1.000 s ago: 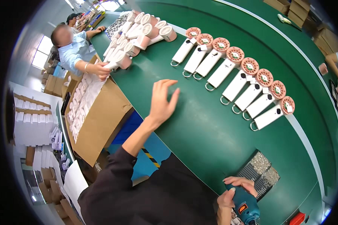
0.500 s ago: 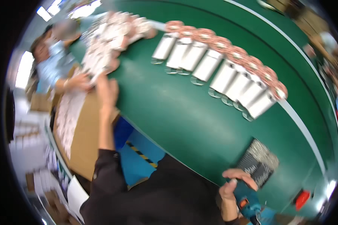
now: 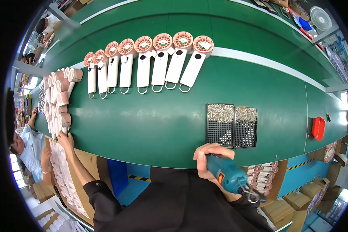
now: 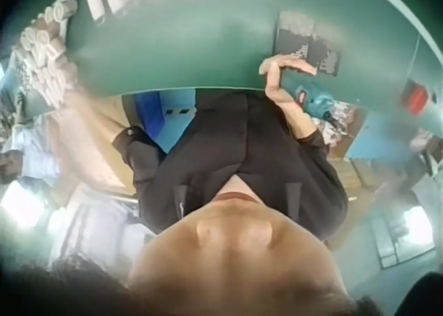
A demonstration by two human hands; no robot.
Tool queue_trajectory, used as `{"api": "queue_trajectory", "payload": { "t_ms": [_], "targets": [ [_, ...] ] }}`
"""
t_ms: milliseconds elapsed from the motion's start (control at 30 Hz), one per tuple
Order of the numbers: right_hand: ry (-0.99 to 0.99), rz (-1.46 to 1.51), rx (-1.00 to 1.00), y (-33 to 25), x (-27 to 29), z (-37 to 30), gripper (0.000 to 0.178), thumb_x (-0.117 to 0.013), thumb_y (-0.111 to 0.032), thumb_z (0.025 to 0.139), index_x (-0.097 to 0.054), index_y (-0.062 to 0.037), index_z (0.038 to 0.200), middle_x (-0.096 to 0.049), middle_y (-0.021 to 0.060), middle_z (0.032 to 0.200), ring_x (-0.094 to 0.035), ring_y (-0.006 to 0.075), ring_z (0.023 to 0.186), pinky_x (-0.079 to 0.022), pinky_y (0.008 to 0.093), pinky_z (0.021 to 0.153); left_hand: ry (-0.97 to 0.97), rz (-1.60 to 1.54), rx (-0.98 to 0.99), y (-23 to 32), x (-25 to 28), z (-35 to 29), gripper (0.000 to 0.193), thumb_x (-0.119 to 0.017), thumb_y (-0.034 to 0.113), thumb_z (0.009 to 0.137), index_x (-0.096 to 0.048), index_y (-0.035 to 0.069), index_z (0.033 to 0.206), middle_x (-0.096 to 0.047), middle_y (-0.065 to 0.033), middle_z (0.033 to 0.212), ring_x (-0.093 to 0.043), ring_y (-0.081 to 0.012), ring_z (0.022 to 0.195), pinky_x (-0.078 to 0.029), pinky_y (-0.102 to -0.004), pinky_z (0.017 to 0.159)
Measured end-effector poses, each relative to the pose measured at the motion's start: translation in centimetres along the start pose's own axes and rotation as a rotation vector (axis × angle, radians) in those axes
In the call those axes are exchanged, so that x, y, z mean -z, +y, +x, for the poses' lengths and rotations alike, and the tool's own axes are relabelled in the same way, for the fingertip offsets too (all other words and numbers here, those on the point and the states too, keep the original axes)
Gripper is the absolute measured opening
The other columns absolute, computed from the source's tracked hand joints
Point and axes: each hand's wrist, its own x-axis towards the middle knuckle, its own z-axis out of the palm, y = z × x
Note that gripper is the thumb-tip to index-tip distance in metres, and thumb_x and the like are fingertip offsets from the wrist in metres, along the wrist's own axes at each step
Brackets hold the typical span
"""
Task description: Using an electric screwdriver to assemble portable handheld fans on a production line.
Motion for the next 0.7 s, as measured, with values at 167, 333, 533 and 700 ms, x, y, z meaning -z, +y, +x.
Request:
{"api": "queue_trajectory", "payload": {
  "t_ms": [167, 333, 533, 700],
  "targets": [
    [0.254, 0.337, 0.033, -2.0, 1.4, 2.6, 0.029, -0.056, -0.011, 0.094, -0.032, -0.0103, 0.111, -0.052, 0.0127, 0.074, -0.053, 0.0234, 0.05, -0.051, 0.0377, 0.047, -0.214, -0.301, 0.214, 4.2, 1.0, -0.9, 0.031, -0.063, 0.021, 0.089, -0.054, -0.002, 0.107, -0.059, -0.0134, 0.086, -0.059, -0.0228, 0.077, -0.048, -0.0334, 0.069],
    [0.371, 0.17, 0.086, -2.1, 4.4, 5.3, 0.024, -0.046, -0.014, 0.095, -0.033, -0.0097, 0.113, -0.048, 0.0121, 0.067, -0.047, 0.0232, 0.039, -0.047, 0.0371, 0.036, -0.402, -0.603, 0.485, 4.0, 1.4, -5.7, 0.03, -0.064, 0.027, 0.091, -0.056, 0.001, 0.104, -0.057, -0.006, 0.078, -0.055, -0.0128, 0.067, -0.045, -0.0252, 0.059],
    [0.349, 0.103, 0.008, -1.2, 4.7, 4.7, 0.031, -0.051, -0.012, 0.09, -0.031, -0.0095, 0.114, -0.049, 0.0135, 0.063, -0.051, 0.0246, 0.04, -0.049, 0.0382, 0.038, -0.599, -0.996, 0.599, 18.7, 1.2, -12.6, 0.026, -0.063, 0.023, 0.093, -0.058, 0.002, 0.107, -0.053, -0.001, 0.068, -0.048, -0.0074, 0.057, -0.036, -0.0203, 0.049],
    [0.324, 0.11, -0.013, -0.6, 4.1, 4.5, 0.032, -0.054, -0.01, 0.089, -0.032, -0.0093, 0.112, -0.051, 0.0138, 0.063, -0.052, 0.0246, 0.041, -0.05, 0.0385, 0.039, -0.775, -1.128, 0.611, 26.1, 1.7, -16.6, 0.026, -0.06, 0.022, 0.094, -0.057, 0.001, 0.11, -0.056, -0.001, 0.068, -0.05, -0.0065, 0.052, -0.038, -0.0196, 0.047]
  ]
}}
